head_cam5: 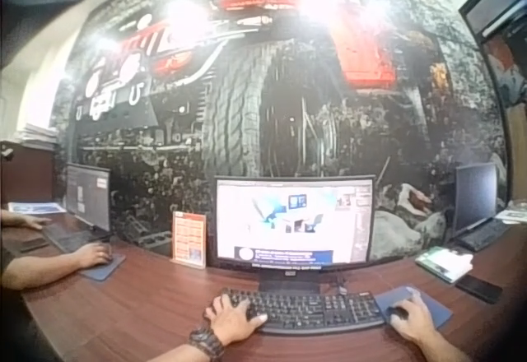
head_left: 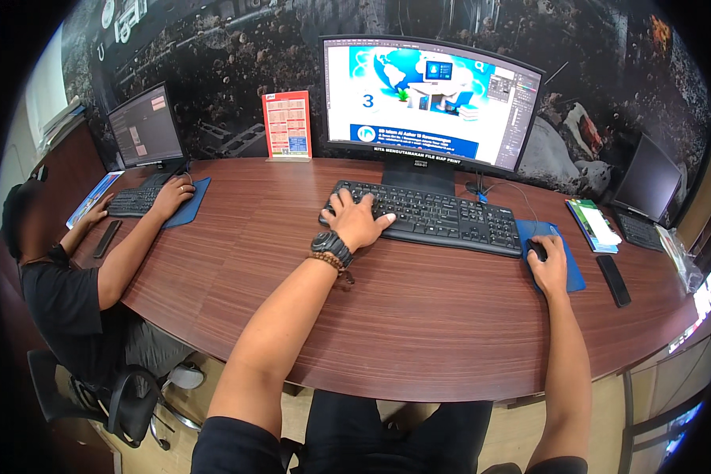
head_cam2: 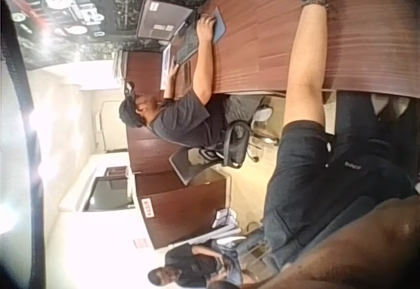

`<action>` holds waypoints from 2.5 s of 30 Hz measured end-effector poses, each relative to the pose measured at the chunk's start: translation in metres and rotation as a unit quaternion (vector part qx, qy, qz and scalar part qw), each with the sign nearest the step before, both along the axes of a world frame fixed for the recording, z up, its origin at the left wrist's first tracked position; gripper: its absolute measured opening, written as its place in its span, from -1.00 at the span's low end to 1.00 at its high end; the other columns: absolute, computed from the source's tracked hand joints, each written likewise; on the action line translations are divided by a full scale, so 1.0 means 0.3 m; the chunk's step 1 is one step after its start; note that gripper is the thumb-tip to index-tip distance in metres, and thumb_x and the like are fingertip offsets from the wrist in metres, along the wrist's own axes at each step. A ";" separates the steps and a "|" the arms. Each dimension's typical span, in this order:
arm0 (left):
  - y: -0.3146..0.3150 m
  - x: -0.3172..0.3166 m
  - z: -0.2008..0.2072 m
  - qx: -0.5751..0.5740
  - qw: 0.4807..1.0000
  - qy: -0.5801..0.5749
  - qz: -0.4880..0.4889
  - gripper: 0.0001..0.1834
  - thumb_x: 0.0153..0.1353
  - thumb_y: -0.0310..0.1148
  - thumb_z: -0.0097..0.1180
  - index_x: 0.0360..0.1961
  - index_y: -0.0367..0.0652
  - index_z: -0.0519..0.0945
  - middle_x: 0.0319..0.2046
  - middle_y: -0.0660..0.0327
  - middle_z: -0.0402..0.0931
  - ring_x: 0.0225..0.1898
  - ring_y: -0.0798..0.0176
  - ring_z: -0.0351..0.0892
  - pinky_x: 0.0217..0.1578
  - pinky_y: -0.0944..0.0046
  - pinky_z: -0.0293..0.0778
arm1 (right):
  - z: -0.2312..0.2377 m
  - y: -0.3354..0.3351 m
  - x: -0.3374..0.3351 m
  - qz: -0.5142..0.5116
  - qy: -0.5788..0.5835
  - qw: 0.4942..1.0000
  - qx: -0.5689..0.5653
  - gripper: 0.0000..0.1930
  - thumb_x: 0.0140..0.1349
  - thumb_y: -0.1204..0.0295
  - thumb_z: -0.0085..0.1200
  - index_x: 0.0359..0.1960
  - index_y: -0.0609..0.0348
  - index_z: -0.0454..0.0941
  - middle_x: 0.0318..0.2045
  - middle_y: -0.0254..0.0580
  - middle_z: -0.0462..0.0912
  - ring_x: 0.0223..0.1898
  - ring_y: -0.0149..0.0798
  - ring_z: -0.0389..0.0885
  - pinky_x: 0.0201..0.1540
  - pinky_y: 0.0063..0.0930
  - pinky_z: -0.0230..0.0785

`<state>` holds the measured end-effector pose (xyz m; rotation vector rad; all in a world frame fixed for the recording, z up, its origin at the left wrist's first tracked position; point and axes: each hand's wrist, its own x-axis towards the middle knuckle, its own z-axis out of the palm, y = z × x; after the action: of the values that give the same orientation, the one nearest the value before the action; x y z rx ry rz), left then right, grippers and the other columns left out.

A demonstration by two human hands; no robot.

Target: Designing a digital poster using a computer mouse and keyboard.

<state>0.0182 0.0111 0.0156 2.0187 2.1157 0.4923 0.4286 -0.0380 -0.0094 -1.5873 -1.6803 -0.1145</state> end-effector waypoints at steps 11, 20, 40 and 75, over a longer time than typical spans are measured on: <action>-0.012 -0.081 -0.024 0.084 0.995 -0.006 0.045 0.01 0.05 0.27 0.34 0.09 -0.58 0.41 0.09 -0.24 0.33 0.12 -0.20 0.38 0.16 -0.08 0.35 | -0.002 0.003 0.003 -0.004 -0.001 1.000 0.027 -0.69 0.07 0.40 0.16 -0.13 0.21 0.65 -0.06 0.03 0.54 0.00 0.10 0.55 0.09 -0.16 0.41; -0.005 -0.086 -0.042 0.121 0.992 0.021 0.034 -0.01 0.06 0.29 0.32 -0.04 -0.67 0.52 0.01 -0.28 0.40 0.04 -0.26 0.46 0.10 -0.04 0.46 | 0.001 0.001 0.005 -0.002 -0.005 1.000 0.026 -0.69 0.07 0.41 0.15 -0.13 0.24 0.65 -0.09 0.02 0.55 -0.02 0.08 0.56 0.07 -0.18 0.41; -0.008 -0.086 -0.041 0.126 0.991 0.039 0.030 -0.01 0.07 0.30 0.30 -0.07 -0.67 0.52 0.00 -0.28 0.41 0.01 -0.26 0.48 0.07 -0.07 0.47 | 0.000 0.003 0.005 -0.002 -0.006 1.000 0.030 -0.71 0.06 0.42 0.16 -0.16 0.24 0.67 -0.12 0.03 0.57 -0.05 0.07 0.58 0.07 -0.18 0.42; -0.008 -0.077 -0.026 0.093 0.995 0.030 0.035 -0.02 0.08 0.29 0.29 -0.01 -0.64 0.51 0.08 -0.24 0.36 0.10 -0.23 0.42 0.14 -0.07 0.41 | 0.001 0.005 0.011 -0.013 0.000 1.000 0.013 -0.68 0.05 0.37 0.20 -0.15 0.22 0.69 -0.07 0.04 0.57 0.00 0.09 0.57 0.12 -0.17 0.40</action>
<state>-0.0050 0.0087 0.0076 2.0871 2.2591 0.6717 0.4319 -0.0365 -0.0091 -1.5890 -1.6530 -0.1498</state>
